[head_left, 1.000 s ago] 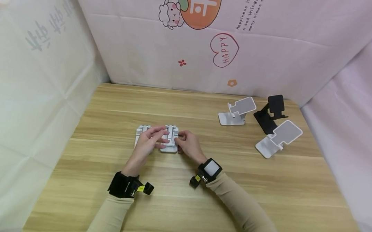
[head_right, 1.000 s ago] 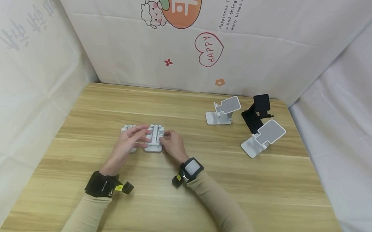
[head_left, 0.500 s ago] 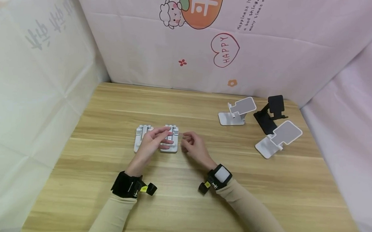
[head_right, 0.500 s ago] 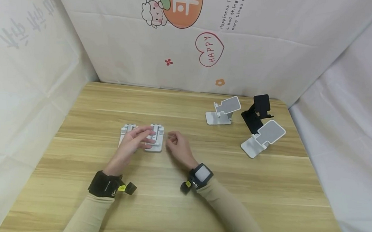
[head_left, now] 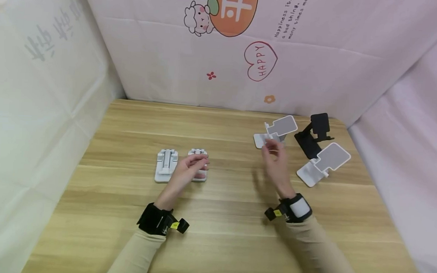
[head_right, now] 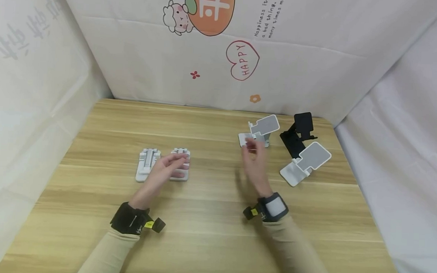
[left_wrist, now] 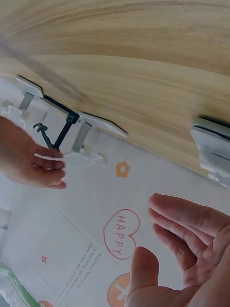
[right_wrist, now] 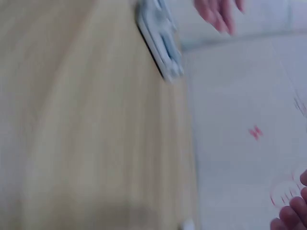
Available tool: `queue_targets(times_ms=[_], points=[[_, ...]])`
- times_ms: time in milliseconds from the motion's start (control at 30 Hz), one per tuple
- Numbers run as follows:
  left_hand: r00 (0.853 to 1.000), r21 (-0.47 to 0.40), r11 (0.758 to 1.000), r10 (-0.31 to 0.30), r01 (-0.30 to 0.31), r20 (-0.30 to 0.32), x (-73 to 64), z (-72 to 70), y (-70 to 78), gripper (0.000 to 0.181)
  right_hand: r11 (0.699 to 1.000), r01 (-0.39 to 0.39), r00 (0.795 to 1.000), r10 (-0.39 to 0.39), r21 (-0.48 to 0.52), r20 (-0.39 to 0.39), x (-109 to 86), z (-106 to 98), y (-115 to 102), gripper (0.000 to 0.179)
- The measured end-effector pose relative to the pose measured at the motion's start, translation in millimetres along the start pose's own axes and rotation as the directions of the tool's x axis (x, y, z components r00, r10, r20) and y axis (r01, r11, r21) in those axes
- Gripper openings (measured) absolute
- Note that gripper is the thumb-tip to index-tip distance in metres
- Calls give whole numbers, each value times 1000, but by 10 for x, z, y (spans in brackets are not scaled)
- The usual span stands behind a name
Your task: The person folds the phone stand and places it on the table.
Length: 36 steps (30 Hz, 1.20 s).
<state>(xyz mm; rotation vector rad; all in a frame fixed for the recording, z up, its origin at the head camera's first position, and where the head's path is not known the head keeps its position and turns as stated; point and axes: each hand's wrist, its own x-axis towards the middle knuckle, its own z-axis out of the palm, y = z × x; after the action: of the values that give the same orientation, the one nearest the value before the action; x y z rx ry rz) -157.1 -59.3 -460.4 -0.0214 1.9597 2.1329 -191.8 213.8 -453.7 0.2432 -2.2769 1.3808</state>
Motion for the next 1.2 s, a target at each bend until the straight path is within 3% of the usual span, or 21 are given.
queue_targets(times_ms=[100, 200, 400, 500, 567, 667, 733, 867, 1000, 1200], points=[[1000, 16, 1000, -9, 9, 8, 10, 59, -15, 39, 998, 31, 991, -38, -58, -129, 87, -234, -109, 26], [1000, 15, 1000, -19, 19, 11, 14, 102, -20, 38, 993, 15, 965, -44, -116, -257, 162, -457, -136, 26], [1000, 36, 999, -30, 30, 8, 14, 129, -32, 38, 975, -106, 863, -6, -193, -504, 305, -874, 49, 33], [1000, 43, 999, -26, 26, 9, 17, 134, -40, 39, 968, -132, 826, -11, -211, -564, 344, -1072, 268, 39], [1000, 51, 998, -22, 22, 14, 18, 136, -47, 40, 961, -184, 819, 33, -208, -572, 344, -1201, 463, 47], [1000, 61, 998, -23, 22, 21, 13, 142, -45, 40, 927, -350, 809, 228, -132, -542, 315, -1365, 714, 64], [999, 69, 997, -18, 16, 28, 13, 147, -42, 40, 893, -448, 790, 372, -44, -488, 285, -1447, 836, 71], [999, 73, 997, -20, 17, 47, 20, 166, -32, 41, 821, -543, 740, 568, 178, -360, 233, -1524, 954, 81], [997, 77, 997, -23, 17, 68, 32, 186, -25, 44, 772, -566, 706, 635, 289, -314, 213, -1526, 990, 80], [998, 89, 996, -3, -4, 70, 37, 203, -9, 41, 760, -552, 684, 648, 344, -334, 220, -1512, 1032, 60]])
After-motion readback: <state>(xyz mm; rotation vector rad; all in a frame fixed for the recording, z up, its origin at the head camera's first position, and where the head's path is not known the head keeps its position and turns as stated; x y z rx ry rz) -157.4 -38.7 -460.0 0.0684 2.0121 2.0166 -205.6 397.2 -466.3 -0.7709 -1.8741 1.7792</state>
